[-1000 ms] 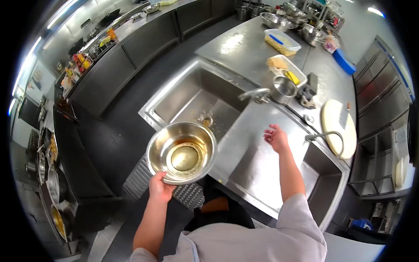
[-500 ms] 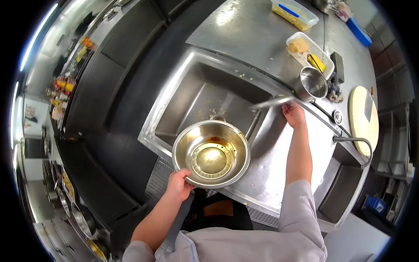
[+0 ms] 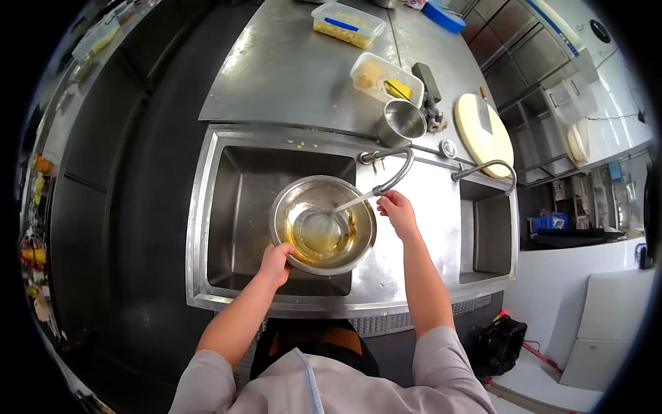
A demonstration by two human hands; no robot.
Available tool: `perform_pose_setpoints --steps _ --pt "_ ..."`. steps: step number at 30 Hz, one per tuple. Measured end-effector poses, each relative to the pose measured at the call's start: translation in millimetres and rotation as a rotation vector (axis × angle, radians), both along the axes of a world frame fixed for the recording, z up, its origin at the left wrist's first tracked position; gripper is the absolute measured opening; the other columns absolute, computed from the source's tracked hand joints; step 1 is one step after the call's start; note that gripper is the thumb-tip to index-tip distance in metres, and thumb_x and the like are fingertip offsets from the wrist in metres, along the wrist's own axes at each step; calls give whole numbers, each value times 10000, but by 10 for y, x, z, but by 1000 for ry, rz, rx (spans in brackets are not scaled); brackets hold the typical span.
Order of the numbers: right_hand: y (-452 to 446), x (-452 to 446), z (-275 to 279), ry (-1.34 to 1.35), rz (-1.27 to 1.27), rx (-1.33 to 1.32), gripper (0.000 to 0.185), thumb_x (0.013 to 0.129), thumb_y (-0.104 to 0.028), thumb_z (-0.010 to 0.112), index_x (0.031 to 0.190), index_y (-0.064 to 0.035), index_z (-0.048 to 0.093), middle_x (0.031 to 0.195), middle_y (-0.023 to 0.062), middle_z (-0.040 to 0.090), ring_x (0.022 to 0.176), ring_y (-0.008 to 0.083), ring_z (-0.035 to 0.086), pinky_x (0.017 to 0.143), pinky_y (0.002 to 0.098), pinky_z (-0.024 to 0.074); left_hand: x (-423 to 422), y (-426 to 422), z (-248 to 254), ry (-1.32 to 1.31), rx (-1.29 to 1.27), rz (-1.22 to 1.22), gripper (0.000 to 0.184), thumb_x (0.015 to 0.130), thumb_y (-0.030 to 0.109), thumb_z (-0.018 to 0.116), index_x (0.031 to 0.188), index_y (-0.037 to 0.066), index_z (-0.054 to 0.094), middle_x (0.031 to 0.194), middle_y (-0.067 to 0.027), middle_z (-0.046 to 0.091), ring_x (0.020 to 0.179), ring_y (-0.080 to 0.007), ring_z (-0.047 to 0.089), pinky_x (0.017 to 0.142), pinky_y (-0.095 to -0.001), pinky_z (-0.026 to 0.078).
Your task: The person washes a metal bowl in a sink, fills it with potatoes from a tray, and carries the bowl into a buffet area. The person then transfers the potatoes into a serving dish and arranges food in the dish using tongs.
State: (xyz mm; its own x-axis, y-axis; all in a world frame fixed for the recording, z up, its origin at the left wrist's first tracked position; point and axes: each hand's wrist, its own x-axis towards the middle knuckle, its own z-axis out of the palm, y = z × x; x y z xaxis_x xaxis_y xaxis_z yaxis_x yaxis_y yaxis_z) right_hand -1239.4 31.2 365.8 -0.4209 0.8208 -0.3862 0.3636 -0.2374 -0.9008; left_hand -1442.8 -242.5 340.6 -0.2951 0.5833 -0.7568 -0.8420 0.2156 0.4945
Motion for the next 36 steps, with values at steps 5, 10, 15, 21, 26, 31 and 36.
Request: perform_pose_setpoints --steps 5,10,15,21,26,31,36 --pt "-310 -256 242 394 -197 -444 140 950 -47 513 1049 24 583 948 136 647 843 236 637 771 357 544 -240 -304 109 55 4 -111 589 769 18 553 1341 120 451 1135 -112 601 936 -249 652 713 -400 577" --pt "-420 -522 96 402 -124 -430 118 921 -53 538 980 1 624 891 101 641 789 194 624 712 311 514 -357 -508 150 143 -40 -81 572 768 14 549 1326 111 466 1122 -103 601 912 -241 658 669 -365 580" --pt "-368 -654 -177 28 14 21 207 869 -192 661 955 -6 690 740 9 624 656 86 549 597 268 442 -317 -580 106 152 50 60 623 756 -14 536 1363 95 448 1177 -89 584 1024 -231 618 777 -368 560" --pt "-274 -765 -183 155 30 -186 275 902 -287 646 993 -31 683 797 4 638 674 99 553 592 264 433 -315 -496 44 158 175 201 606 746 -64 525 1337 63 477 1210 -90 578 1108 -244 578 952 -378 476" --pt "-175 -645 -373 177 71 -178 330 935 -327 632 1056 -21 661 873 21 652 764 113 580 662 275 468 -332 -385 -23 136 210 238 585 751 -55 530 1325 47 484 1208 -100 589 1110 -255 583 955 -384 479" --pt "-201 -560 -206 100 74 -228 310 952 -292 618 1085 -15 656 914 29 660 777 112 577 707 278 470 -341 -396 -347 -49 164 172 542 752 -27 535 1291 11 501 1140 -135 621 1042 -288 621 909 -425 515" --pt "-164 -342 -203 167 2 -277 279 970 -234 591 1129 -12 646 908 30 662 771 123 597 687 271 474 -203 -240 -394 -172 217 131 452 747 -18 537 1199 -10 549 1065 -156 639 970 -308 644 859 -441 540"
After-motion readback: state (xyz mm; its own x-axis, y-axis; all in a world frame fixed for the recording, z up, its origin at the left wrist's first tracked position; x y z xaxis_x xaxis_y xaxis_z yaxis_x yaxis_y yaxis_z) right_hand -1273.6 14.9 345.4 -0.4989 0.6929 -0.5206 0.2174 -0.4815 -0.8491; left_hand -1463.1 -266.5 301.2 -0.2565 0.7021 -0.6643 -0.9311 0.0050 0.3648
